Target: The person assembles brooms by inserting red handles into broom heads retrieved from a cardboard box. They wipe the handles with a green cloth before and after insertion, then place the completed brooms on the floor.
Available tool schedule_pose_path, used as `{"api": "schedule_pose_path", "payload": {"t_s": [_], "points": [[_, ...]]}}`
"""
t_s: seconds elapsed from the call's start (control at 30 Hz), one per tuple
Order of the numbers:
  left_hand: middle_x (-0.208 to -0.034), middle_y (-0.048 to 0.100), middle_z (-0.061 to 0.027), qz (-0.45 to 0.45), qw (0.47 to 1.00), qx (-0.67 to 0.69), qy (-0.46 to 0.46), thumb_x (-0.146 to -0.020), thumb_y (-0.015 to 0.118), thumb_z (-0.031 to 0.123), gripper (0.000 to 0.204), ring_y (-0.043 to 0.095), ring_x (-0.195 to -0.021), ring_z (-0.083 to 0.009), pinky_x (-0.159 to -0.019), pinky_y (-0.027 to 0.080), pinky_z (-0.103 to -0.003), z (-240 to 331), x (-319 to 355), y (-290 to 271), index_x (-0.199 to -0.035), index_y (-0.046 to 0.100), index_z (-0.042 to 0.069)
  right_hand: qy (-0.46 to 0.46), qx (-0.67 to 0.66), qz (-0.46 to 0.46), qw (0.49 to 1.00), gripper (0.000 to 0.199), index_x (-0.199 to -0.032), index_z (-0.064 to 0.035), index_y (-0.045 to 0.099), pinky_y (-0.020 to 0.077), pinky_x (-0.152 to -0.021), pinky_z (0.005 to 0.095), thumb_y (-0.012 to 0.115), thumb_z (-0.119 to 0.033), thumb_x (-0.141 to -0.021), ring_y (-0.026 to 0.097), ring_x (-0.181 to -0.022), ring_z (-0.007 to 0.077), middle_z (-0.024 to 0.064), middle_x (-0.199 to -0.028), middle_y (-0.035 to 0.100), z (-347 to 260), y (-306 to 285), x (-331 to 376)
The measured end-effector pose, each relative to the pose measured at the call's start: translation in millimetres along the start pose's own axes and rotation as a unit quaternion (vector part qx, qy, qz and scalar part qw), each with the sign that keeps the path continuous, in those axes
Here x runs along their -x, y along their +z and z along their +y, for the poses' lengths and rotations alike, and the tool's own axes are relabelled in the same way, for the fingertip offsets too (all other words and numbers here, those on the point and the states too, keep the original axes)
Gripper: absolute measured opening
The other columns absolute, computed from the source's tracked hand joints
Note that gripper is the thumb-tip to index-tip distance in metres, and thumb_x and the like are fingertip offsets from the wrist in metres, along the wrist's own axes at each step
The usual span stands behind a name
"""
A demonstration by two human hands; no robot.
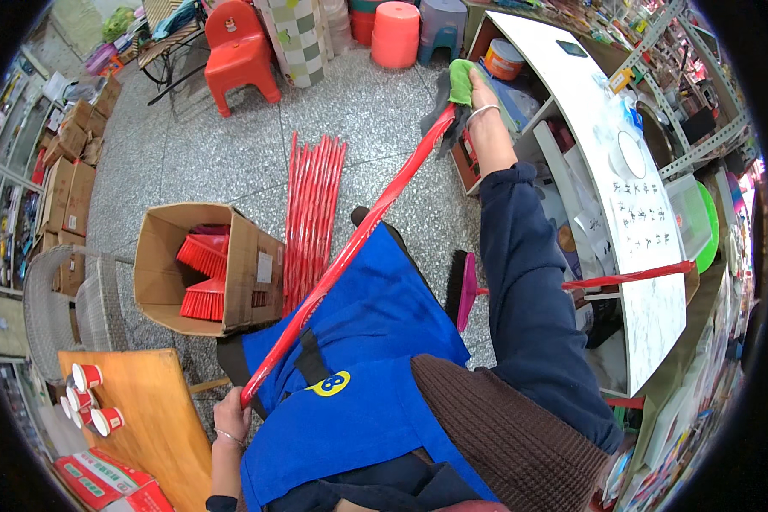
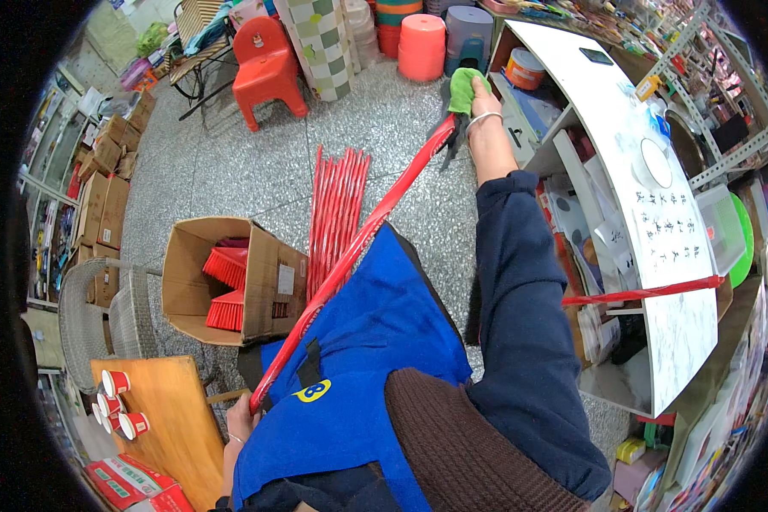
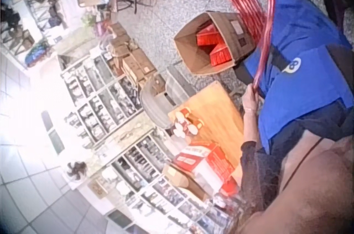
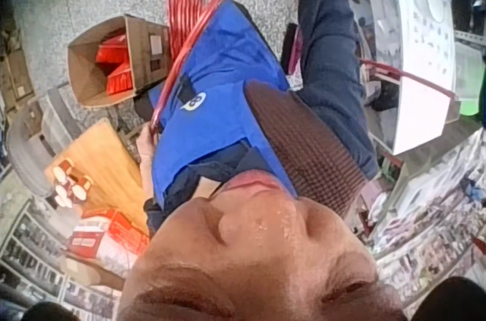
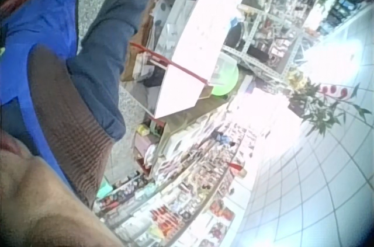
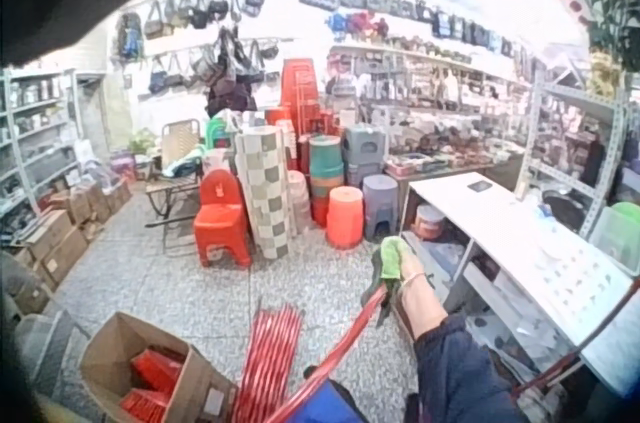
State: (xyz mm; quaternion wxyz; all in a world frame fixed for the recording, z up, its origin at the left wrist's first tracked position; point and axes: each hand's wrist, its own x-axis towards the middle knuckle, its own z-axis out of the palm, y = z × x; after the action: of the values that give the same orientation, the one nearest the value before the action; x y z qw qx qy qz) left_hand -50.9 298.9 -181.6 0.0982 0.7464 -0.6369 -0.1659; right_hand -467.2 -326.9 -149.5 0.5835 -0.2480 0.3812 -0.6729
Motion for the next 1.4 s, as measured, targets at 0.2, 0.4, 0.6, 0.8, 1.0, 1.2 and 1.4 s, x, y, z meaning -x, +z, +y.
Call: {"api": "schedule_pose_path", "payload": {"t_s": [0.2,0.4,0.6,0.8,1.0,1.2,1.4], "points": [[-0.074,0.057,-0.0171,0.023,0.999,0.011,0.019,-0.074,0.061,0.005,0.018,0.058,-0.068,-0.0372,-0.059,0.046,-0.044,12,-35,-7,-0.088,0.05,0.007,-0.031,-0.025,0.041,0.998,0.028,-0.097,-0.0025,0.059,0.0513,-0.052,0.0321,0.061,-0.029,-0.087,0.061,-0.063,0.0178,0.005,-0.081,0.063,-12,7,13],[-0.074,0.058,-0.0197,-0.04,0.996,0.079,0.005,-0.076,0.061,0.007,0.016,0.057,-0.07,-0.0397,-0.06,0.046,-0.045,36,-53,-12,-0.086,0.049,0.004,-0.035,0.014,0.029,0.999,0.027,-0.095,-0.003,0.059,0.0488,-0.052,0.0321,0.057,-0.029,-0.089,0.059,-0.062,0.0171,0.0044,-0.078,0.062,-25,24,36],[-0.074,0.057,-0.024,-0.038,0.992,0.117,0.021,-0.079,0.06,0.009,0.018,0.056,-0.072,-0.0425,-0.06,0.045,-0.046,72,-98,-2,-0.087,0.046,0.003,0.014,0.01,-0.064,0.998,0.027,-0.094,-0.0054,0.058,0.0467,-0.053,0.0333,0.046,-0.03,-0.093,0.056,-0.062,0.0175,0.0053,-0.075,0.059,27,60,90],[-0.07,0.056,-0.0259,0.007,0.985,0.173,0.024,-0.079,0.061,0.009,0.02,0.056,-0.071,-0.0448,-0.06,0.044,-0.049,104,-148,7,-0.089,0.045,0.002,0.088,0.022,-0.08,0.993,0.022,-0.097,-0.0029,0.049,0.046,-0.049,0.0332,0.049,-0.024,-0.092,0.054,-0.058,0.0172,0.0067,-0.074,0.056,87,99,181],[-0.073,0.058,-0.0265,0.091,0.978,0.176,0.059,-0.076,0.062,0.008,0.023,0.056,-0.073,-0.045,-0.062,0.045,-0.049,109,-190,12,-0.093,0.048,0.001,0.081,-0.01,-0.126,0.989,0.02,-0.106,-0.0044,0.048,0.0475,-0.053,0.031,0.051,-0.018,-0.091,0.056,-0.062,0.016,0.0066,-0.08,0.058,119,117,283],[-0.08,0.062,-0.0214,0.118,0.944,0.293,0.096,-0.071,0.069,0.013,0.036,0.061,-0.077,-0.039,-0.066,0.049,-0.041,135,-222,14,-0.1,0.053,0.0,0.008,0.138,-0.175,0.975,0.037,-0.117,0.0007,0.046,0.0467,-0.078,0.0307,0.059,-0.012,-0.085,0.057,-0.089,0.0165,0.0095,-0.101,0.06,123,123,343],[-0.115,0.051,-0.0131,0.054,0.917,0.379,0.116,-0.078,0.066,0.015,0.052,0.051,-0.107,-0.0208,-0.09,0.043,-0.033,115,-224,-41,-0.121,0.044,-0.001,-0.069,0.273,-0.302,0.911,0.03,-0.107,0.0,0.055,0.048,-0.074,0.03,0.059,-0.01,-0.079,0.059,-0.083,0.0169,0.0107,-0.094,0.063,67,118,294]]}}
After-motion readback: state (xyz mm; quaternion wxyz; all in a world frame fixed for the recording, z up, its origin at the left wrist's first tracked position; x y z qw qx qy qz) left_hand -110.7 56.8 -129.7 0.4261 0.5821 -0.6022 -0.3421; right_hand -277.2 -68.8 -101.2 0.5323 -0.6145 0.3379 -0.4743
